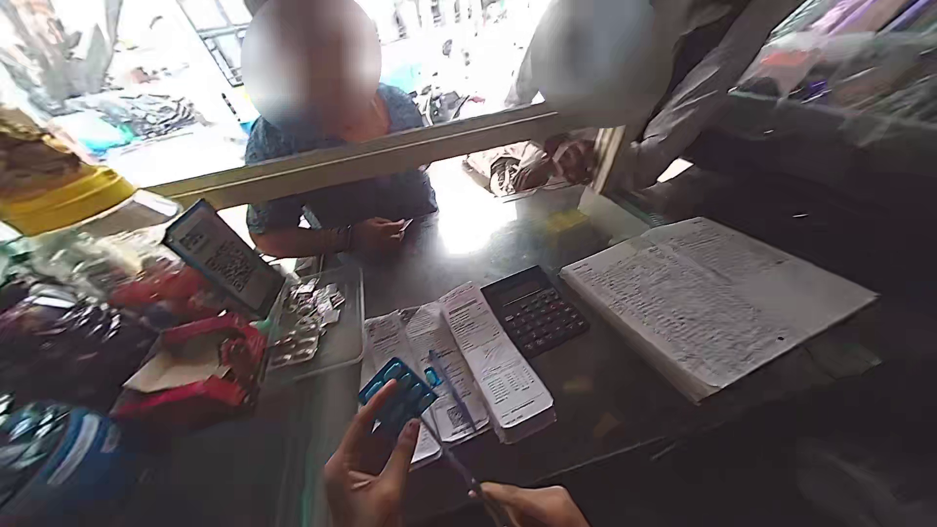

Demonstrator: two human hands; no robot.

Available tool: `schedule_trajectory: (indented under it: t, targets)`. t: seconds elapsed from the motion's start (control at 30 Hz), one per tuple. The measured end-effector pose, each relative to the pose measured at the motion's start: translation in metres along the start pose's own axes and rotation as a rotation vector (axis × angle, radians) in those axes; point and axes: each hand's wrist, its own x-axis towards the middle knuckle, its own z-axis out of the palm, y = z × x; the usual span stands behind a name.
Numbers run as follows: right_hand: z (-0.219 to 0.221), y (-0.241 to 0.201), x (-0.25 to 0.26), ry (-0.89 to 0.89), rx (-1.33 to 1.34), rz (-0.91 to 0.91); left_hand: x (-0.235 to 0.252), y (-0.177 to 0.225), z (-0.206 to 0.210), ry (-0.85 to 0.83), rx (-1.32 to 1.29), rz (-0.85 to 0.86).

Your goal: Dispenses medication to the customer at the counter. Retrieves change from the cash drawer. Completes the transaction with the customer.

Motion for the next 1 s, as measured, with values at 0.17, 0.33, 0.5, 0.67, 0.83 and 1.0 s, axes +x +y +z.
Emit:
schedule_trajectory:
  t: [0.17, 0.33, 0.5, 0.67, 0.83, 1.0]
  targets:
    - [-0.003, 0.005, 0.006, -0.102, 0.07, 0.039, -0.006, 0.006, 0.003, 0.02, -0.059, 0.031]
    - [-0.003, 0.008, 0.008, -0.146, 0.048, 0.029, -0.007, 0.012, -0.003, 0.003, -0.015, 0.048]
    - [-0.003, 0.006, 0.01, -0.161, -0.017, -0.005, -0.006, 0.012, -0.013, -0.019, -0.006, 0.008]
    - [0.002, 0.009, 0.014, -0.157, 0.017, -0.018, 0.0, 0.009, -0.017, -0.014, -0.037, -0.039]
    - [0.007, 0.0, 0.013, -0.143, -0.073, 0.002, -0.001, 0.008, -0.022, 0.021, -0.122, -0.152]
    - [-0.004, 0.005, 0.009, -0.235, -0.008, 0.066, 0.002, 0.004, -0.032, 0.228, -0.027, -0.009]
